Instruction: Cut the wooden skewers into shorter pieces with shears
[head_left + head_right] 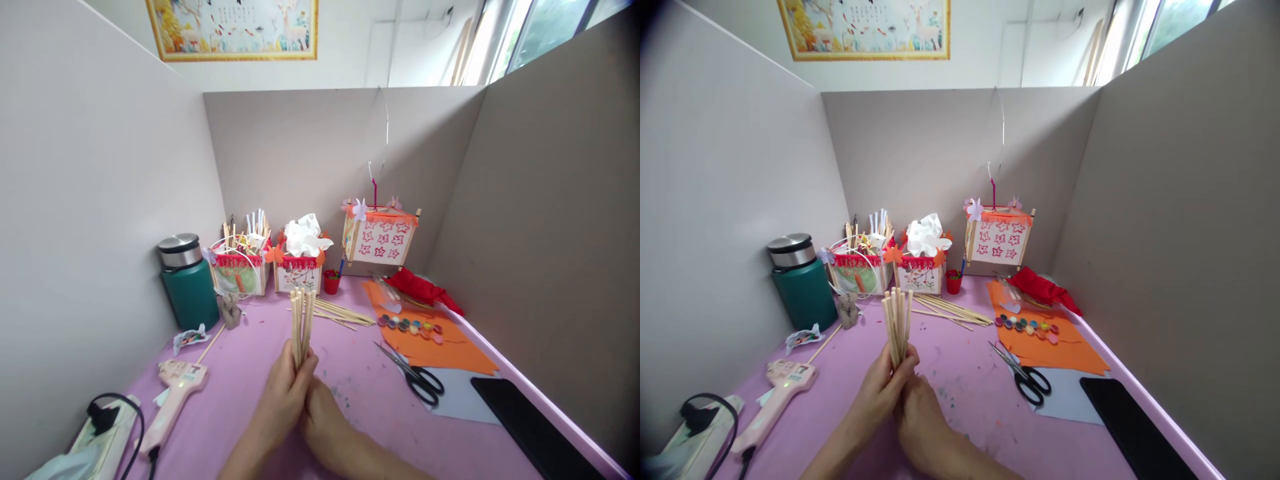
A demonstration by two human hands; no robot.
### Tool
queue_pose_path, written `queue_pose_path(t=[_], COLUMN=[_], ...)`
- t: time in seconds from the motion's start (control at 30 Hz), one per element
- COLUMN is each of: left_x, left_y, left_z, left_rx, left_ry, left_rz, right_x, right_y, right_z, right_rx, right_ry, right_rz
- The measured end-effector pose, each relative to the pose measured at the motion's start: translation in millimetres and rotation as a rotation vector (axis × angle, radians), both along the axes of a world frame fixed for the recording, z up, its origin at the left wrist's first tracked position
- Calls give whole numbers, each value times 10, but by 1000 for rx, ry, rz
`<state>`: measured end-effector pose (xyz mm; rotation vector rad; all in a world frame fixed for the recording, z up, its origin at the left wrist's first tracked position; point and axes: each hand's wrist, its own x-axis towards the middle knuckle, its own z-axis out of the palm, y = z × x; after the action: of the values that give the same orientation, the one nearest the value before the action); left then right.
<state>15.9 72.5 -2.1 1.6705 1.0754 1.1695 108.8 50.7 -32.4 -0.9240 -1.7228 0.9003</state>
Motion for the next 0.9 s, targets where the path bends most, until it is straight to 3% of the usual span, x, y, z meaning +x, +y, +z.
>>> queue_pose_path(t=[0.2, 0.4, 0.5, 0.63, 0.9], left_x=[-98, -155, -157, -160, -156], left_y=[6, 11, 27, 47, 82], left_z=[98, 115, 75, 81, 70], left_rx=[-74, -268, -357, -357, -390], left_ry=[-78, -159, -267, -399, -401], left_rz=[-82, -258, -255, -237, -161], right_x=[57, 127, 128, 111, 51], right_y=[-21, 8, -2, -7, 28], right_z=[40, 16, 14, -4, -78], right_rx=[95, 21, -78, -150, -284], right_ry=[-169, -185, -104, -2, 221], right_rz=[-42, 15, 83, 81, 112])
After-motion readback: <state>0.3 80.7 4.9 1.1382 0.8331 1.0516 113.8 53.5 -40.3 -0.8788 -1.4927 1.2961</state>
